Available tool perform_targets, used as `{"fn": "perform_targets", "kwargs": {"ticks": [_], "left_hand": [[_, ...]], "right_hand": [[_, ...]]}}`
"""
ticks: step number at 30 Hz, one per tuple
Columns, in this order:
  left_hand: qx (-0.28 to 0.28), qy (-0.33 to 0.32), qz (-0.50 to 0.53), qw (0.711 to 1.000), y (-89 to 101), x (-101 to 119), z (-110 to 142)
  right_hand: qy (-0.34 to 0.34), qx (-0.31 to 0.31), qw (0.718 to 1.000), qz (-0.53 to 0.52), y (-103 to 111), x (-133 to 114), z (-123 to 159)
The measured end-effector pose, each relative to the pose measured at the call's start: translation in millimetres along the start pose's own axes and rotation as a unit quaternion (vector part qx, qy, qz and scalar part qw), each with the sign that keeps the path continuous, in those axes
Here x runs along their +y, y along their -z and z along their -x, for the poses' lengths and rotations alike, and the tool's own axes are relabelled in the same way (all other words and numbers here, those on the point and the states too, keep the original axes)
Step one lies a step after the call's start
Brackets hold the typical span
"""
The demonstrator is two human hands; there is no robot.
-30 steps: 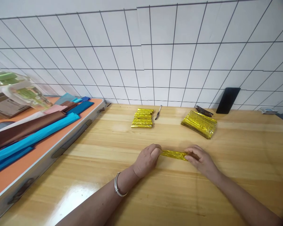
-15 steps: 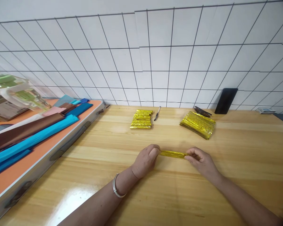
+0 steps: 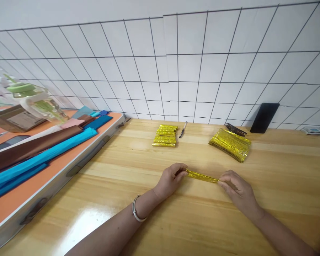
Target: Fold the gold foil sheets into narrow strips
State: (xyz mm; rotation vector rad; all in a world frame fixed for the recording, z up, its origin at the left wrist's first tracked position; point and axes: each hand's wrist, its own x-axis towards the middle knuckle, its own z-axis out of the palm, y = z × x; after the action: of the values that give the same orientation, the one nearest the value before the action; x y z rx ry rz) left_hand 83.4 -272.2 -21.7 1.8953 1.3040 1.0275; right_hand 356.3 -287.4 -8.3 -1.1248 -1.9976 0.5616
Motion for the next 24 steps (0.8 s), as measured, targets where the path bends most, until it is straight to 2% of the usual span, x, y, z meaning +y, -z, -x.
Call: {"fn": "perform_targets", "kwargs": {"ticks": [9,18,24], "left_hand": [[0.002,-0.062,-0.038,0.997,1.1,4,2],[0.006,-0.093,-0.059,0.994,5.0,13,3],[-0.003,-0.093,0.021,0.995,1.7,9,5]], "right_hand": [[-0.061,0.024,0.998,-0.003,-4,-1,-1],[-0.031,0.013,0.999,0.007,-6,-2,-2],[-0.047,-0.019,0.998,0.039,-4,-2,-2]]}}
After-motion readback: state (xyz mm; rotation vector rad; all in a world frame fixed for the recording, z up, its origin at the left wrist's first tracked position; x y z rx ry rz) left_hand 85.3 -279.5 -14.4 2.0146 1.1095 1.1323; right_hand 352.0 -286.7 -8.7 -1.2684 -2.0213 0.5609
